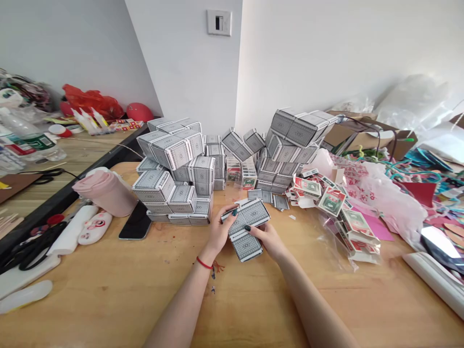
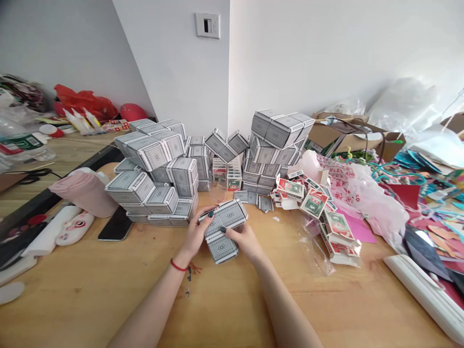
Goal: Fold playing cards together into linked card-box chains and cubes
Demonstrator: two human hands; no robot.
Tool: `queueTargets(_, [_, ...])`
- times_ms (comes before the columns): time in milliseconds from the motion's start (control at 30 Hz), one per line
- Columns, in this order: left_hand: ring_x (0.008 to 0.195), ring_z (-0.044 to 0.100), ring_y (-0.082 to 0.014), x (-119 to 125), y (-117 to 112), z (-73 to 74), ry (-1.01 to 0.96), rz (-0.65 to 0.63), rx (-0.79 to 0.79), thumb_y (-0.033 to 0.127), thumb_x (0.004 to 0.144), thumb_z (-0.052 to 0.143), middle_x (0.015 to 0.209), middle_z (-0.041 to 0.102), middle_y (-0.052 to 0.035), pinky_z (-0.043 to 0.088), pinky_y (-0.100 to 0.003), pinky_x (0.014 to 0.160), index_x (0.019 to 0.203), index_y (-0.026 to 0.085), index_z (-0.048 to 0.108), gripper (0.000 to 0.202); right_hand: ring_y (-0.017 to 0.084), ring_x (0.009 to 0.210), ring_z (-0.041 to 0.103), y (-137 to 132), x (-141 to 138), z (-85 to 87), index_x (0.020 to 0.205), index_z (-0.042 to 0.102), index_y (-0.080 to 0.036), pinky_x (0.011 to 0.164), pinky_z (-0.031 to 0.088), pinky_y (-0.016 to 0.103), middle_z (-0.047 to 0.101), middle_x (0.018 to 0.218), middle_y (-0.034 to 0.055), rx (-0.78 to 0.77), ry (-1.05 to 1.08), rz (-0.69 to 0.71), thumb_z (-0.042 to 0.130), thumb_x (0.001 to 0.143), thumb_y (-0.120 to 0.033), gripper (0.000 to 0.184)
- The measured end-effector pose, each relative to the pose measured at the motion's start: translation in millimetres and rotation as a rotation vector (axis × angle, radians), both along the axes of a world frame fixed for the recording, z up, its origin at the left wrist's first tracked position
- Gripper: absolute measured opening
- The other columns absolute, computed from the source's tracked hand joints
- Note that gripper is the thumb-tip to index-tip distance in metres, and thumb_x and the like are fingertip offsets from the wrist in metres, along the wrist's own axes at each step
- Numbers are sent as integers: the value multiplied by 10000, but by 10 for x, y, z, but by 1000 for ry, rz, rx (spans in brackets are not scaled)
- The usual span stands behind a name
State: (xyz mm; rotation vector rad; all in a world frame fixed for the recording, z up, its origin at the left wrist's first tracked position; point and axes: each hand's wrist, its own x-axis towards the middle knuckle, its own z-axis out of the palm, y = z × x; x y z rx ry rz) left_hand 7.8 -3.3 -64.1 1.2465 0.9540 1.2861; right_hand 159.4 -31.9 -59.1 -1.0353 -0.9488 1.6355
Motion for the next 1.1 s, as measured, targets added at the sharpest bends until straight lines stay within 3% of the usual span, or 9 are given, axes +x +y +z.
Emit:
queueTargets(133, [992, 561, -189, 31, -80, 26, 21, -2, 59, 300, 740, 638, 1082, 595, -53, 432, -305, 876, 1066, 207, 518, 360, 198, 645, 640, 6, -39, -83, 792, 634, -156, 625, 486, 292, 694, 729, 34, -27, -14, -95, 714, 633, -414, 314])
queueTargets(233, [1009, 544, -188, 47, -98, 30, 61, 40, 136, 294, 782, 589, 1066, 587, -52, 412, -302, 895, 1043, 205, 523, 285, 201, 603, 631, 7, -59, -156, 754, 631, -153, 564, 467, 281, 682, 674, 31, -66, -16, -123, 699, 631, -429, 309])
queueTargets(467, [956, 556, -196, 57, -82, 41, 161, 173, 216, 327, 831, 507, 966, 616, -49, 411, -302, 872, 934, 202, 585, 180, 250, 758, 664, -14, -60, -182, 869, 636, -156, 655, 499, 322, 709, 812, 75, -92, 37, -73, 715, 605, -449, 402])
queueTargets(633, [893, 561, -187, 60, -104, 82, 202, 174, 219, 362, 854, 471, 912, 619, -45, 423, -292, 823, 875, 206, 599, 204, 250, 773, 662, -43, -109, -140, 916, 631, -164, 656, 505, 326, 708, 875, 71, -39, 27, -98, 717, 625, -434, 406])
queueTargets(867, [1096, 499, -211, 114, -89, 47, 45, 107, 183, 405, 885, 393, 1121, 578, -65, 369, -341, 966, 1052, 213, 567, 309, 258, 769, 661, -37, -124, -143, 891, 648, -148, 667, 501, 333, 710, 837, 75, -37, 48, -128, 719, 613, -449, 416])
queueTargets(1100, [925, 546, -189, 106, -58, 4, 143, 144, 136, 443, 885, 379, 932, 616, -48, 412, -298, 856, 887, 214, 577, 302, 254, 759, 657, -37, -134, -144, 892, 633, -152, 658, 501, 334, 704, 809, 64, -31, -2, -115, 704, 637, -451, 399])
